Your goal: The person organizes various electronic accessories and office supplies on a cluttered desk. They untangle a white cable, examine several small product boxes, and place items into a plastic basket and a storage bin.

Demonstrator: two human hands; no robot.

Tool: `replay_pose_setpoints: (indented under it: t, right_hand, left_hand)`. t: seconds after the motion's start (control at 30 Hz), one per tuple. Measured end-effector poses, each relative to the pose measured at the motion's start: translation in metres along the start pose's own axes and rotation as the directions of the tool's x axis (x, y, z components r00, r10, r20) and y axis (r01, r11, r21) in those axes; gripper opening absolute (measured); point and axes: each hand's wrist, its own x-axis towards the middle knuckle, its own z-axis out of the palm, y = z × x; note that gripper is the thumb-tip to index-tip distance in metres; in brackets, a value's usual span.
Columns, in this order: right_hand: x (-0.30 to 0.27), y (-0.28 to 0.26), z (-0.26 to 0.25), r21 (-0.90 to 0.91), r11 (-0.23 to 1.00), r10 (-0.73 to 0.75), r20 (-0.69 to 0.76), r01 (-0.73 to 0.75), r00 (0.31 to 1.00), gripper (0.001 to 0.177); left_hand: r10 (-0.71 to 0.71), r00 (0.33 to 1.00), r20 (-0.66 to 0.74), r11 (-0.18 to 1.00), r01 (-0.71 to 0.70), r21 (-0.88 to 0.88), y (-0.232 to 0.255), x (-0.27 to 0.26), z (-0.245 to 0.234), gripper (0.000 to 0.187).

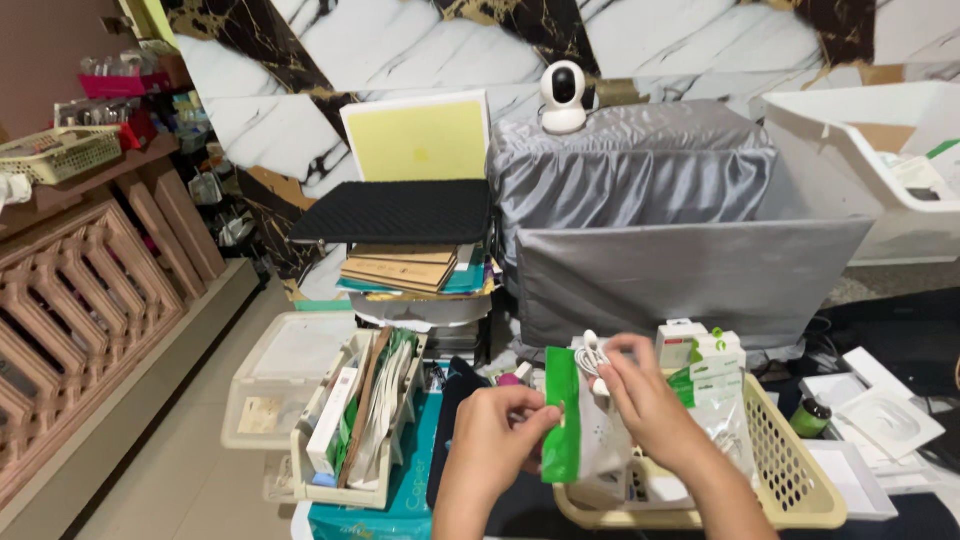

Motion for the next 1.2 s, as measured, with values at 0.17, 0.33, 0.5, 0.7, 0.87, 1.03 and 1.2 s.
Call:
replay_pose_setpoints:
  t: [0.17,0.33,0.5,0.7,0.87,1.03,1.2]
  right_hand:
    - [0.001,0.017,0.012,-0.044,0.948,0.306,-0.127,-0.314,0.943,0.027]
    - [-0.007,0.027,0.044,0.028,0.946,0.315,0.161,-0.323,0.935,0.029]
    - [-0.016,0.019,0.056,0.581,0.604,0.427,0.342,-0.546,0.837,0.053]
    - [-0.018,0.011,0.041,0.711,0.352,0.456,0.438,-0.609,0.775,0.047]
    - [-0.029,0.013,0.031,0.741,0.311,0.343,0.496,-0.595,0.798,0.026]
    - [-0.034,0.003,0.032,0.709,0.205,0.405,0.566,-0.675,0.718,0.030]
    - [-0.027,0.001,0.030,0.703,0.012,0.366,0.659,-0.711,0.658,0.019]
  left_hand:
    - [-0.122,0.990,-0.077,0.915,0.082,-0.395,-0.031,0.018,0.016,0.025]
    - [-0.090,0.991,0.104,0.852,0.130,-0.506,-0.045,0.020,0.041,0.025]
    - [-0.142,0.980,0.141,0.770,0.199,-0.606,-0.045,0.017,0.045,0.028]
    - [-0.002,0.994,0.106,0.794,0.066,-0.605,-0.062,0.025,0.067,0.025]
    - [0.125,0.976,0.180,0.867,-0.019,-0.498,-0.057,0.017,0.057,0.011]
    - [0.058,0.938,0.341,0.835,0.141,-0.532,-0.060,0.011,0.034,0.014]
    - [0.142,0.989,0.033,0.765,-0.089,-0.638,-0.089,0.020,0.056,0.026]
